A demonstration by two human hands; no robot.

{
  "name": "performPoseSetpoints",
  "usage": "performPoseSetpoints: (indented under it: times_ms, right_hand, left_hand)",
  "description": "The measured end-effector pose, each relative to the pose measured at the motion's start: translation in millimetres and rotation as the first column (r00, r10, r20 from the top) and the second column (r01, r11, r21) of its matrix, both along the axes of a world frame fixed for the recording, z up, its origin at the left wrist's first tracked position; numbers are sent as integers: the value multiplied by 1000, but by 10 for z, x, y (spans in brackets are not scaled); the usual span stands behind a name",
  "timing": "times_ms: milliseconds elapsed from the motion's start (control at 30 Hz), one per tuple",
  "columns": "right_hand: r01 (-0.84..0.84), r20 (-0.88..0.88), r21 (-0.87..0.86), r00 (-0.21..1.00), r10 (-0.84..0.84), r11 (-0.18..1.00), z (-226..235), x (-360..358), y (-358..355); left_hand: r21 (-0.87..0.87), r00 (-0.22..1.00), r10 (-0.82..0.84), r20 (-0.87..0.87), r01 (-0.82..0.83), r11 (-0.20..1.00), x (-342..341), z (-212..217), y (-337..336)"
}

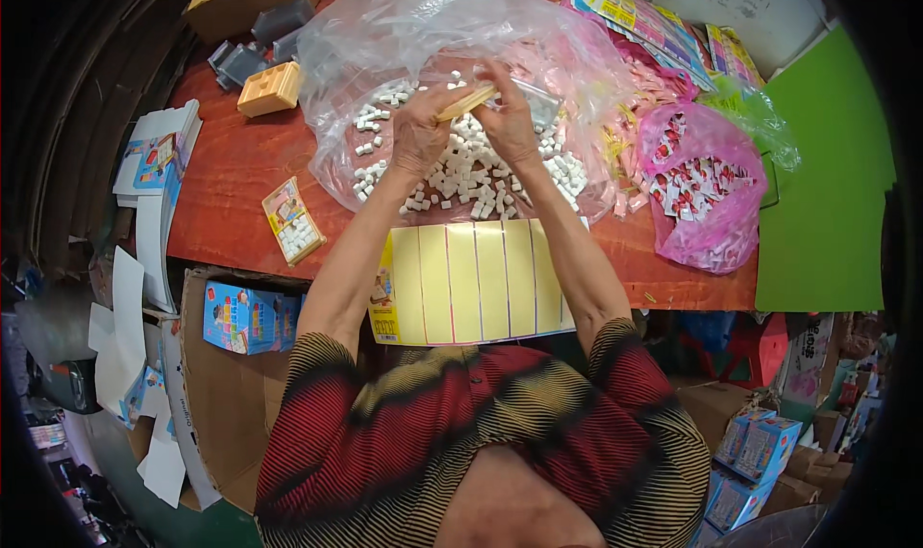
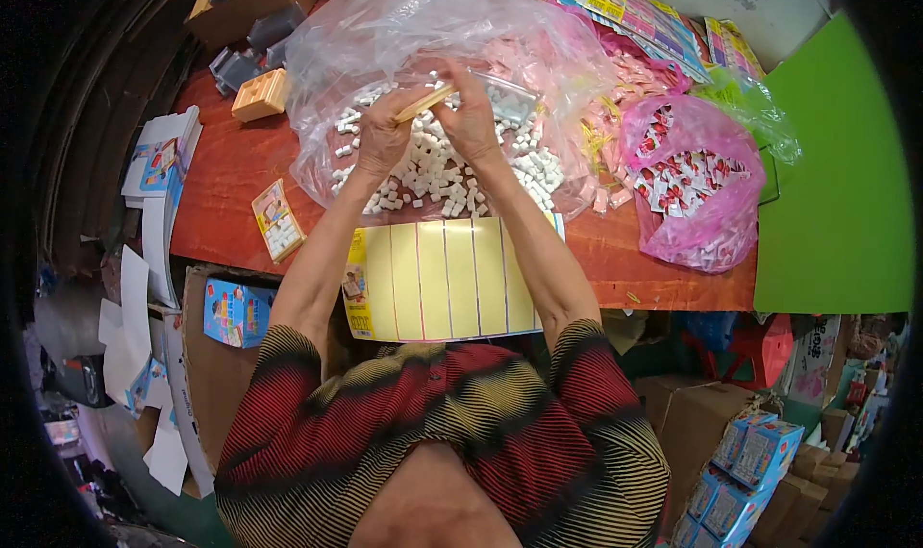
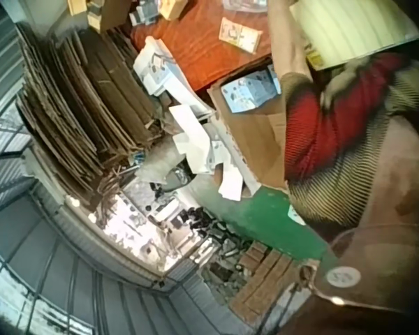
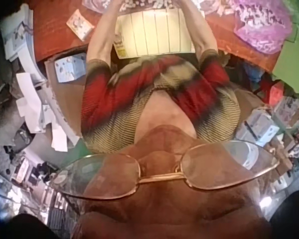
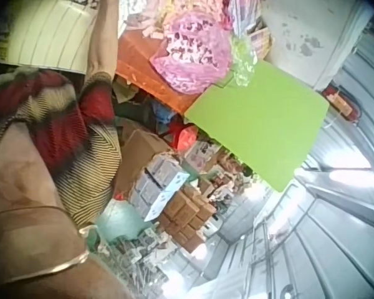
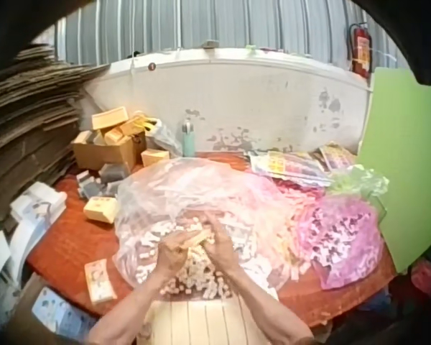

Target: Packaging small white toy components into individual plastic trays and then into larger boxes.

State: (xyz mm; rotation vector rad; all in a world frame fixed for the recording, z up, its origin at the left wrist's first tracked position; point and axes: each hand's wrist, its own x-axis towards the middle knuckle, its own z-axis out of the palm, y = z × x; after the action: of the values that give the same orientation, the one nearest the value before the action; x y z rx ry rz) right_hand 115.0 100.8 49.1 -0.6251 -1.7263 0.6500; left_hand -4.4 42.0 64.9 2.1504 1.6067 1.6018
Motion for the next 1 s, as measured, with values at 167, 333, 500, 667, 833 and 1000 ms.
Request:
performPoseSetpoints:
  times_ms: [167, 333, 500, 667, 833, 1000]
  right_hand:
    - [-192, -344, -461, 939, 25, 866, 55, 176, 108]
    - [-637, -698, -618, 715, 53, 461, -23, -50, -211]
    - [-322, -30, -556, 929, 369, 766, -145, -156, -524]
    - [-307, 492, 165, 849, 192, 937, -418, -244, -457]
    - [-289, 730, 190, 680, 61, 938, -450, -294, -440]
    - [-142, 495, 98, 866, 76, 985, -554, -356, -313]
  left_hand:
    - [349, 890, 425, -165, -350, 869, -97, 196, 12]
    - [45, 234, -155, 960, 416, 908, -55, -76, -251]
    - [0, -31, 6, 999, 183, 983, -98, -214, -382]
    - [-146, 65, 142, 988, 61, 987, -317, -234, -636]
    - [-119, 127, 128, 984, -73, 990, -295, -398, -586]
    - [-86, -35, 87, 996, 26, 996, -406, -348, -554]
